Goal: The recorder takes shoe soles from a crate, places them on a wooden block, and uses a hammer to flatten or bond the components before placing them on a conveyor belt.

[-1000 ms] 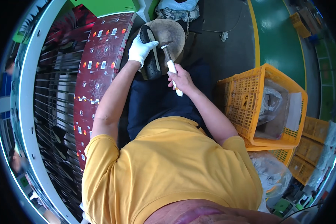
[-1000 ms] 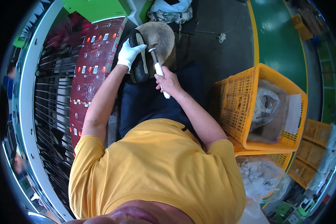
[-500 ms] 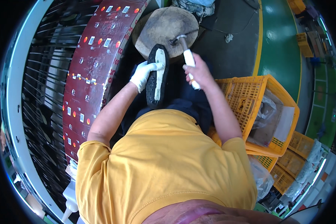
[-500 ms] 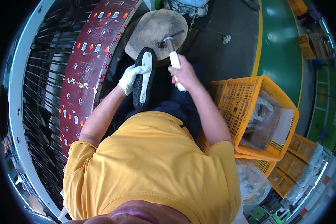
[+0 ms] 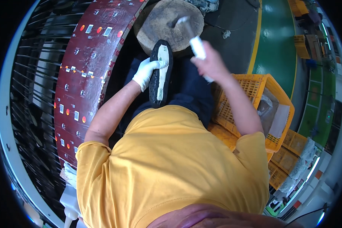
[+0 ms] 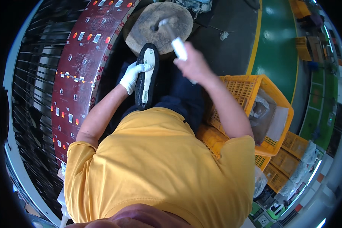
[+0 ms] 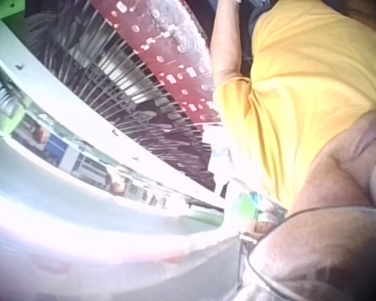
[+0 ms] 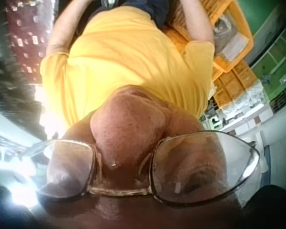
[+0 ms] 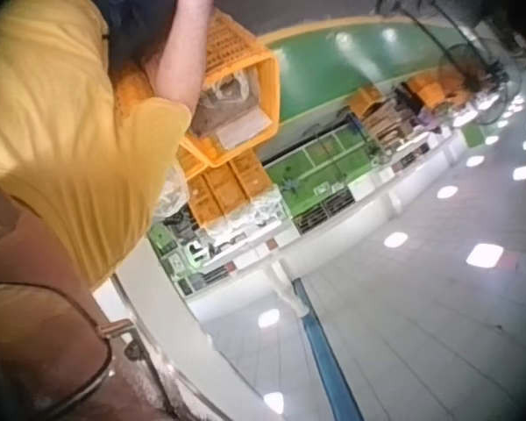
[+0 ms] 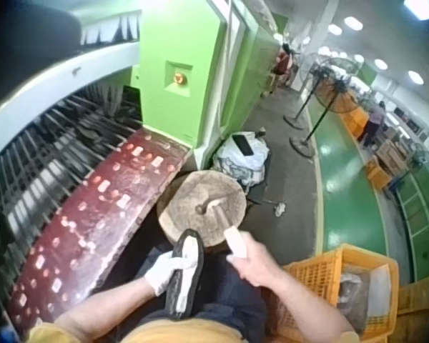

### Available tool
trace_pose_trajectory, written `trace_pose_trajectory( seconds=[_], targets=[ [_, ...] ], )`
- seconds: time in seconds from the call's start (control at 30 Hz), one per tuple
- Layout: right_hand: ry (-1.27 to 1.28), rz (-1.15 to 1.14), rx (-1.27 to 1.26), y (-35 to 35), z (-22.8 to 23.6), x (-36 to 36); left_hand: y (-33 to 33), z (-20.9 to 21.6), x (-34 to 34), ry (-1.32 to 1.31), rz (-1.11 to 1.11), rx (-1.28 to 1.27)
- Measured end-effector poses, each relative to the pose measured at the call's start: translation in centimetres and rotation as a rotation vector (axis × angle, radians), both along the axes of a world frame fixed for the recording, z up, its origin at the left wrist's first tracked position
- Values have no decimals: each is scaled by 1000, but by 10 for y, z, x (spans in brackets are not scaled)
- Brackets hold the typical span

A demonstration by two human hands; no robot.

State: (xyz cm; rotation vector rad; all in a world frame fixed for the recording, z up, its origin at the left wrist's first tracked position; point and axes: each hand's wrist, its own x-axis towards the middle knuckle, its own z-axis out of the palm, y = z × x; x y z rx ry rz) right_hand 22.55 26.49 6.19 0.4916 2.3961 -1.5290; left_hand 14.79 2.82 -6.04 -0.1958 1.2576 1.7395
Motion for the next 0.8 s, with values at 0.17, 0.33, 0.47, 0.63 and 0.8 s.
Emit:
trace_pose_trajectory(
  seconds=[0.17,0.33,0.47,0.63,0.8],
  targets=[
    [623,-270,-93,39,106,-32,1,11,-3,-18,-1,-4],
    [799,-373,-132,9,-3,-24,5,15,-6,-30,-4,27],
    [-62,27,42,13,19,-22,-1,-3,-5,-17,26,15],
    [692,-204,15,39,100,-46,1,-3,-7,-11,13,13],
    [518,-129,228,4,-12,-24,3,-9,-7,0,17,24]
  ],
)
